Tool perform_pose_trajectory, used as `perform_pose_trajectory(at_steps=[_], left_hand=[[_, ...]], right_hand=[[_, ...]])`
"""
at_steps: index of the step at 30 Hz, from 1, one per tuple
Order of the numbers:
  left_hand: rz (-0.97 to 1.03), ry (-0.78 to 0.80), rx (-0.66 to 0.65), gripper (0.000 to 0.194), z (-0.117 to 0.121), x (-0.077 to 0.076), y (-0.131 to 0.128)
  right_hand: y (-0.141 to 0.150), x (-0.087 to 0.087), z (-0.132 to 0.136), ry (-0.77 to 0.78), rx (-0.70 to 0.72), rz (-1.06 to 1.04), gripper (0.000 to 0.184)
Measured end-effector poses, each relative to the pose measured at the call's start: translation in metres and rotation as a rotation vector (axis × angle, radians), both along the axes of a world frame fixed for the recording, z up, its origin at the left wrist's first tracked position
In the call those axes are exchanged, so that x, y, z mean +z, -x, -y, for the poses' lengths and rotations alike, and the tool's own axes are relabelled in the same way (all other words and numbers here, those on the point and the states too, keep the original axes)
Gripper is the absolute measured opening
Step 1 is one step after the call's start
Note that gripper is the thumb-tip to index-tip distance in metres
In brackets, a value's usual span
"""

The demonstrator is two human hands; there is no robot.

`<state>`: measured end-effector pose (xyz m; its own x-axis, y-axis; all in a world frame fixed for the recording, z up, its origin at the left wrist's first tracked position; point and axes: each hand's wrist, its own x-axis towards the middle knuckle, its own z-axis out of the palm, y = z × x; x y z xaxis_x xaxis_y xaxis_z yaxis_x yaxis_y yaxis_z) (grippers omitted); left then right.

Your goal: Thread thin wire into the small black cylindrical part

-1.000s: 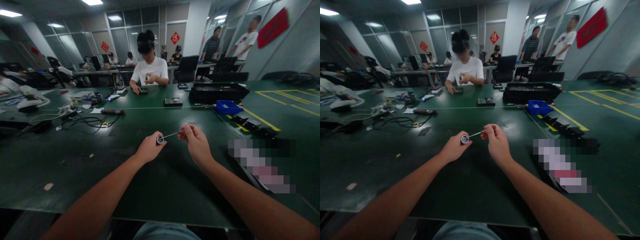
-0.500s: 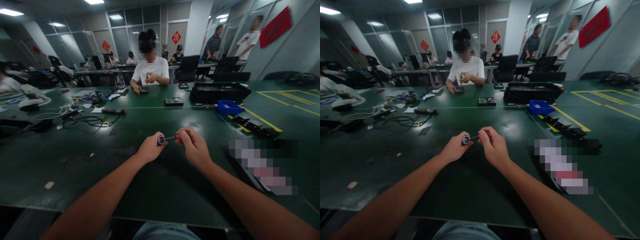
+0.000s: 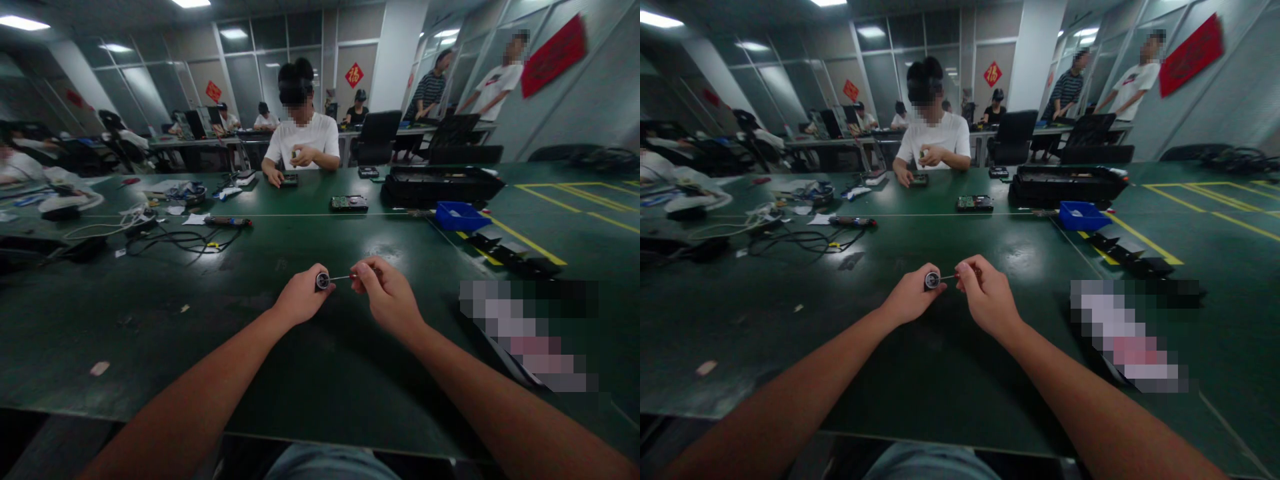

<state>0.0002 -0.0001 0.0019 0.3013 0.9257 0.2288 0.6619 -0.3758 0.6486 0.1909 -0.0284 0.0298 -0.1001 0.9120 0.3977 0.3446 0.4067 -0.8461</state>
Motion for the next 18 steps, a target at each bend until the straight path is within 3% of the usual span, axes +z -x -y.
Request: perform_pose_trajectory(at_steps=[3,8,13,18], left_hand=[[0.0,-0.018,0.011,0.015,-0.001,-0.001,0.0],[-0.016,-0.004,0.013,0.016,-0.001,0.0,0.001],[-0.019,-0.01,0.033,0.016,-0.001,0.0,0.001],[-0.034,-0.026,0.027,0.016,-0.001,0.002,0.001]], right_hand=[[0.0,0.0,0.0,-0.005,0.028,-0.024,0.018],[0.001,0.001,0.002,0.002,0.003,0.002,0.025],[0.003,-0.004,-0.003,0.057,0.022,-0.255,0.02],[0.002,-0.009,-0.014,0.195,0.019,-0.464,0.029]])
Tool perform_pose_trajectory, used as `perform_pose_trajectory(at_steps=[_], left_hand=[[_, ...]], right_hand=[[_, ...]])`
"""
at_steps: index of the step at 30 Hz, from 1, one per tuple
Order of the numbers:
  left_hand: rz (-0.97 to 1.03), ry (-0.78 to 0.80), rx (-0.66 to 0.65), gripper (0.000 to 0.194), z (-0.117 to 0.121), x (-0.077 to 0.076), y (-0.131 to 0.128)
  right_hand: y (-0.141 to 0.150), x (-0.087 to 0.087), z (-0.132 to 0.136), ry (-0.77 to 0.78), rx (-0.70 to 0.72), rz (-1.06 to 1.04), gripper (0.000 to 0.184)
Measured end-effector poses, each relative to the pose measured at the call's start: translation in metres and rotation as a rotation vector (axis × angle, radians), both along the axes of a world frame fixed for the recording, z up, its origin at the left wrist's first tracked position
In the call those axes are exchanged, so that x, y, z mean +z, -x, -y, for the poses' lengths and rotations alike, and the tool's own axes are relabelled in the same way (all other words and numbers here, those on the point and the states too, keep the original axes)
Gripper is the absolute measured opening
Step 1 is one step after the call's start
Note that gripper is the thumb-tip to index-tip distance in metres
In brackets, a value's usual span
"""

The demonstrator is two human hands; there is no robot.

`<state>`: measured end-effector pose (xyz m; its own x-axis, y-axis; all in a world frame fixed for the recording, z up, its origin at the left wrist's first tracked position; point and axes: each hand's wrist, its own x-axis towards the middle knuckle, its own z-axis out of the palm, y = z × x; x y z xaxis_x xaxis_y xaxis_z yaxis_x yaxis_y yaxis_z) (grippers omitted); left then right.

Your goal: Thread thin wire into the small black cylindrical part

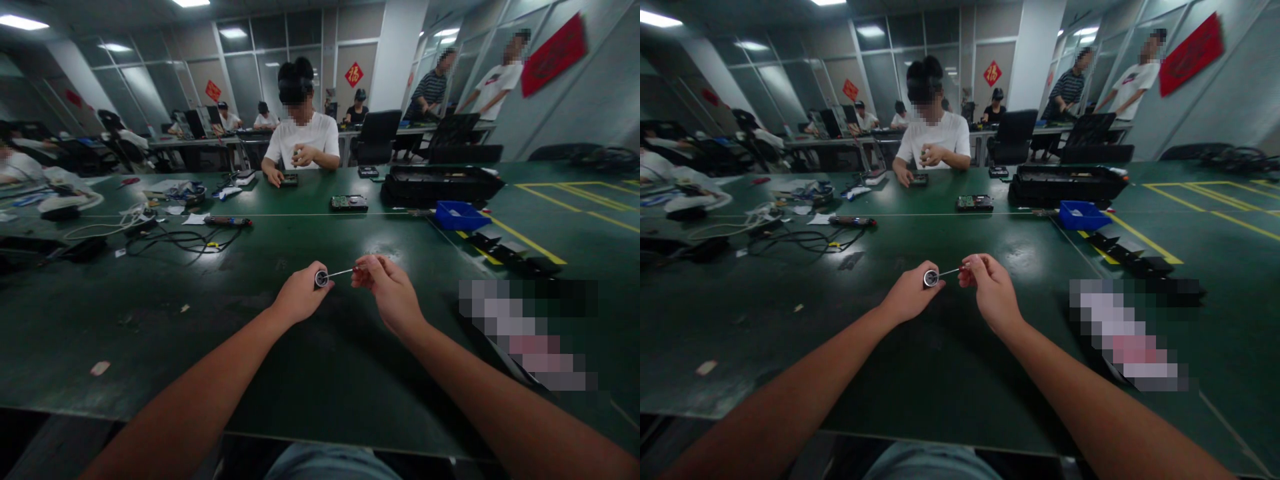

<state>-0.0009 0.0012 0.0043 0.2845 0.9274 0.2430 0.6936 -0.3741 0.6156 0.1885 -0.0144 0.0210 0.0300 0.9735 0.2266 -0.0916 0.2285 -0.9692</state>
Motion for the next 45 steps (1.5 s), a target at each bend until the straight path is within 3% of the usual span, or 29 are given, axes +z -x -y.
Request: perform_pose_trajectory(at_steps=[3,7,20,26,30,37,41,45], left_hand=[[-0.015,0.004,0.0,0.017,0.0,0.002,0.001],[-0.012,0.025,-0.011,0.017,0.0,0.001,0.001],[0.009,0.04,0.004,0.016,0.002,0.001,-0.002],[0.012,0.029,-0.004,0.016,0.0,-0.002,0.0],[0.016,0.025,-0.012,0.016,0.0,-0.002,0.0],[0.006,0.021,-0.001,0.017,-0.001,-0.003,0.002],[-0.004,0.025,-0.011,0.016,0.0,-0.003,0.002],[-0.008,0.001,0.008,0.016,-0.001,-0.003,0.001]], right_hand=[[-0.003,-0.001,-0.006,0.107,-0.002,-0.112,0.031],[-0.004,-0.001,-0.007,0.017,-0.082,-0.092,0.028],[0.001,0.01,0.014,-0.201,-0.138,0.42,0.026],[-0.002,0.013,0.018,-0.256,-0.224,0.71,0.037],[-0.001,0.013,0.018,-0.272,-0.21,0.713,0.034],[-0.003,0.016,0.021,-0.346,0.019,0.683,0.017],[-0.005,0.013,0.019,-0.325,0.005,0.688,0.024],[-0.002,0.008,0.015,-0.238,-0.025,0.451,0.019]])
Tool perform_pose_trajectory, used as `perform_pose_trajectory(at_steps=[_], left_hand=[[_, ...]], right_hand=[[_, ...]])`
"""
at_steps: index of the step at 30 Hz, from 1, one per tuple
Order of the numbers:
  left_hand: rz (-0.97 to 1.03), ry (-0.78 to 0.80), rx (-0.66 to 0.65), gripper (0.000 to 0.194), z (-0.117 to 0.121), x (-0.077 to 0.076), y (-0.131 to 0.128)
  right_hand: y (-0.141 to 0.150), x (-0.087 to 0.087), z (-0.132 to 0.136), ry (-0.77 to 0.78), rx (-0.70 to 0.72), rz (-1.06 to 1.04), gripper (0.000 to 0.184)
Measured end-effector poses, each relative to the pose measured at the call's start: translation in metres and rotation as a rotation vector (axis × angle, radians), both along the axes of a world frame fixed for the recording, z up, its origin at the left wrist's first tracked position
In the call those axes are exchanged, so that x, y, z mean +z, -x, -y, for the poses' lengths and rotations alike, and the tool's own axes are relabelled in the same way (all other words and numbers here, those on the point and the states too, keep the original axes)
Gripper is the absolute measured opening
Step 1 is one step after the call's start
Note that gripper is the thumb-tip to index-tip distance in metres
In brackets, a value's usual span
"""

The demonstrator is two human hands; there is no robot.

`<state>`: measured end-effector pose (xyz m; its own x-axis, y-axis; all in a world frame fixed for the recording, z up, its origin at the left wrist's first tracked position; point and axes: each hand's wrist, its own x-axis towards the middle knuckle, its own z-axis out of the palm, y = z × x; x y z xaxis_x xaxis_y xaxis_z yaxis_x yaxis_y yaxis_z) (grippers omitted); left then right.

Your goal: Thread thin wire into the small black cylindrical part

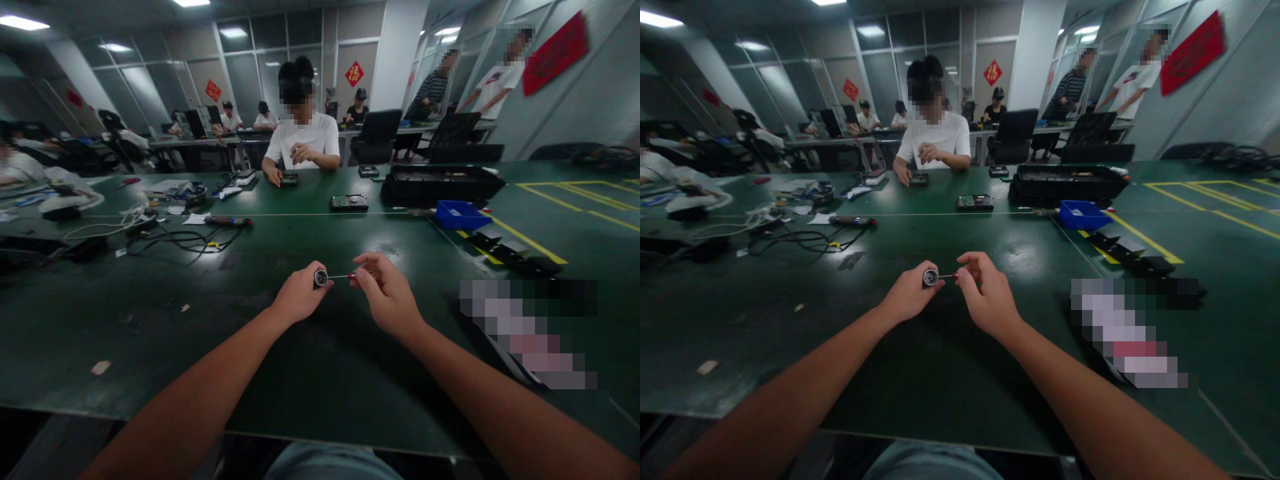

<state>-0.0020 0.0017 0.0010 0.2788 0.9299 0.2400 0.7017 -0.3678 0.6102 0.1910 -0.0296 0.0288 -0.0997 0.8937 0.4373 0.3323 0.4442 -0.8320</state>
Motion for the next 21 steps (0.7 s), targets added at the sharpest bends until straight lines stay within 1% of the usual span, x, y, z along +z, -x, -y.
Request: perform_pose_trajectory(at_steps=[2,5,7,9,10,11,13,15,17,21], left_hand=[[-0.004,-0.019,0.017,0.017,0.0,0.001,0.0],[-0.029,-0.045,0.001,0.016,0.001,0.004,-0.001],[-0.048,-0.075,0.003,0.016,0.001,0.006,-0.001],[-0.056,-0.078,0.01,0.017,0.001,0.007,0.0],[-0.055,-0.066,0.012,0.017,0.0,0.007,0.0],[-0.05,-0.049,0.01,0.017,0.0,0.007,0.0],[-0.038,-0.022,0.004,0.017,0.0,0.006,0.001],[-0.026,-0.017,0.0,0.016,0.0,0.005,0.0],[-0.015,-0.016,0.002,0.017,0.0,0.005,0.0],[0.017,0.001,0.003,0.018,0.001,0.004,-0.001]], right_hand=[[0.002,-0.002,-0.003,0.057,0.025,-0.155,0.02],[0.002,-0.003,-0.009,0.117,0.035,-0.319,0.024],[0.0,-0.004,-0.015,0.197,0.04,-0.443,0.026],[-0.002,-0.006,-0.02,0.318,0.066,-0.554,0.028],[-0.003,-0.007,-0.022,0.331,0.054,-0.575,0.028],[-0.003,-0.008,-0.023,0.317,0.033,-0.574,0.028],[-0.003,-0.009,-0.022,0.228,-0.014,-0.52,0.027],[-0.001,-0.008,-0.018,0.129,-0.038,-0.417,0.026],[0.001,-0.006,-0.013,0.06,-0.053,-0.302,0.026],[0.003,-0.001,-0.005,0.004,-0.072,-0.131,0.025]])
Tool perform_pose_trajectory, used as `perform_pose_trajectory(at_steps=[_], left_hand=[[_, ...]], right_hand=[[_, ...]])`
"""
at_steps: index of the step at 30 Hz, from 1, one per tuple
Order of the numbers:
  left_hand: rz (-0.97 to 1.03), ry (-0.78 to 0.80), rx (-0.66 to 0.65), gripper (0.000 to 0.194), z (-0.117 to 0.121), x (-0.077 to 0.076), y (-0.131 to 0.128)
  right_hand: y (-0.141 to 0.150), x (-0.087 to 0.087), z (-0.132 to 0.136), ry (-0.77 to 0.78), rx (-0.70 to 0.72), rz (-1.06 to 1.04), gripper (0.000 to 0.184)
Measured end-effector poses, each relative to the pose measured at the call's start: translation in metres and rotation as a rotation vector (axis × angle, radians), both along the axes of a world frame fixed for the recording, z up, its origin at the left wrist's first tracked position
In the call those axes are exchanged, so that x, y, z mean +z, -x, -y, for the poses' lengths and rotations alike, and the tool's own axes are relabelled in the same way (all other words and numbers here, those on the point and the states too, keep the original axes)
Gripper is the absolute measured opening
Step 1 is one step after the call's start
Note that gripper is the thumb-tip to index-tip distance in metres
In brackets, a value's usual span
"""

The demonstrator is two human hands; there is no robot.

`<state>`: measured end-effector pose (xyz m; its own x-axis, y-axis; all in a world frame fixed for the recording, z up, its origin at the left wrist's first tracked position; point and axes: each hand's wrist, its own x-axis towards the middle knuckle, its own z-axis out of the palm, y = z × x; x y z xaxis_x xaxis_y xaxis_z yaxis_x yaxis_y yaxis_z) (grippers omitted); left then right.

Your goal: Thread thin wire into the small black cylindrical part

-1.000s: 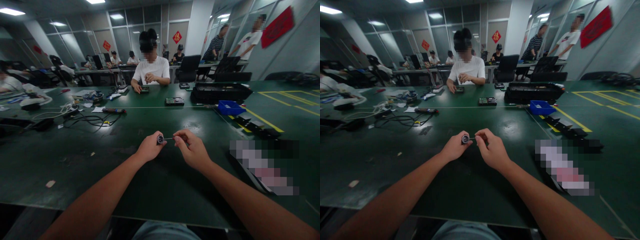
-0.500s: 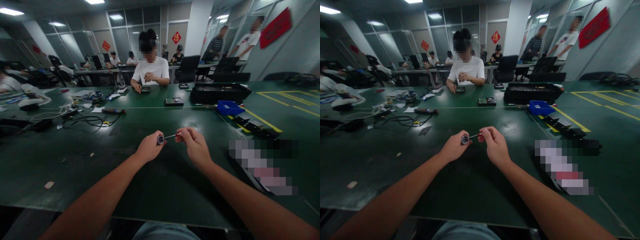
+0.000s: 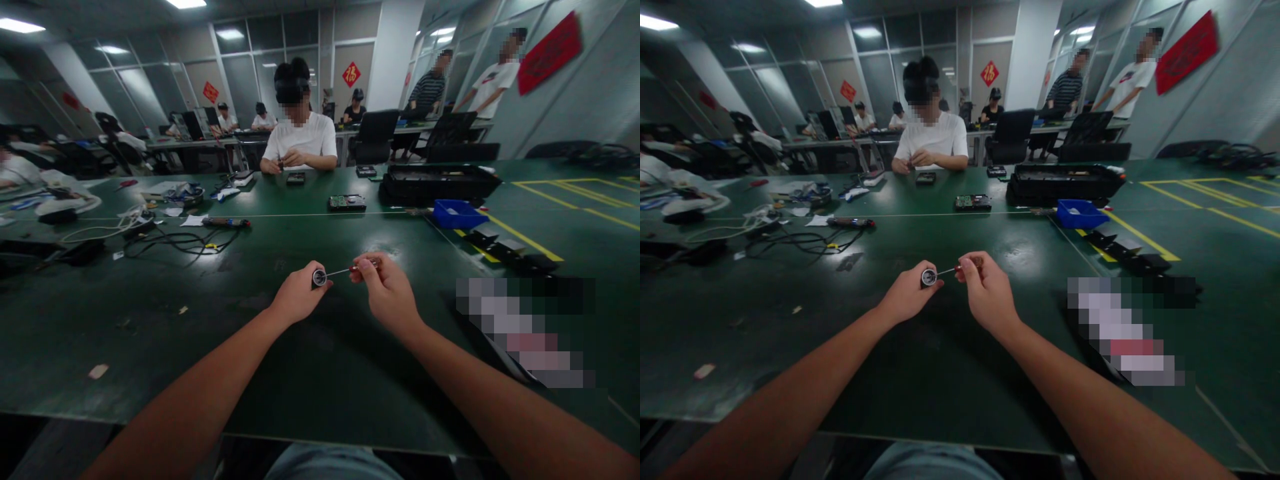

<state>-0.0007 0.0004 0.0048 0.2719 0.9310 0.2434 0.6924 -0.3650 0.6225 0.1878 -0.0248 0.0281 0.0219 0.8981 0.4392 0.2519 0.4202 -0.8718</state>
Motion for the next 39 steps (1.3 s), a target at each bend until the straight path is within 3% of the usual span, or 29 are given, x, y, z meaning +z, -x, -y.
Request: perform_pose_trajectory(at_steps=[10,15,18,21,24,30,33,36,39], left_hand=[[0.011,0.0,-0.019,0.019,-0.002,-0.004,0.002],[0.014,0.008,0.0,0.018,-0.003,-0.004,0.002],[0.008,0.017,0.008,0.017,-0.002,-0.003,0.001],[0.004,0.031,0.001,0.016,-0.001,-0.002,0.001],[0.015,0.025,0.012,0.017,0.0,0.0,0.001],[-0.063,-0.06,0.024,0.016,-0.001,0.004,0.001],[-0.065,-0.096,0.027,0.015,-0.002,0.006,0.002],[-0.047,-0.056,0.02,0.015,-0.003,0.004,0.003],[-0.045,-0.046,0.011,0.016,-0.003,0.002,0.003]], right_hand=[[-0.003,0.006,0.006,-0.073,-0.136,0.397,0.034],[-0.003,0.007,0.009,-0.147,0.034,0.37,0.015],[-0.004,0.008,0.01,-0.172,0.145,0.417,0.014],[-0.005,0.008,0.012,-0.137,0.116,0.435,0.018],[-0.003,0.006,0.011,-0.054,0.067,0.279,0.018],[0.0,-0.002,-0.005,0.108,0.115,-0.189,0.026],[-0.005,-0.006,-0.016,0.261,0.135,-0.365,0.028],[-0.007,-0.01,-0.02,0.215,0.081,-0.4,0.025],[-0.006,-0.01,-0.016,0.098,0.063,-0.301,0.024]])
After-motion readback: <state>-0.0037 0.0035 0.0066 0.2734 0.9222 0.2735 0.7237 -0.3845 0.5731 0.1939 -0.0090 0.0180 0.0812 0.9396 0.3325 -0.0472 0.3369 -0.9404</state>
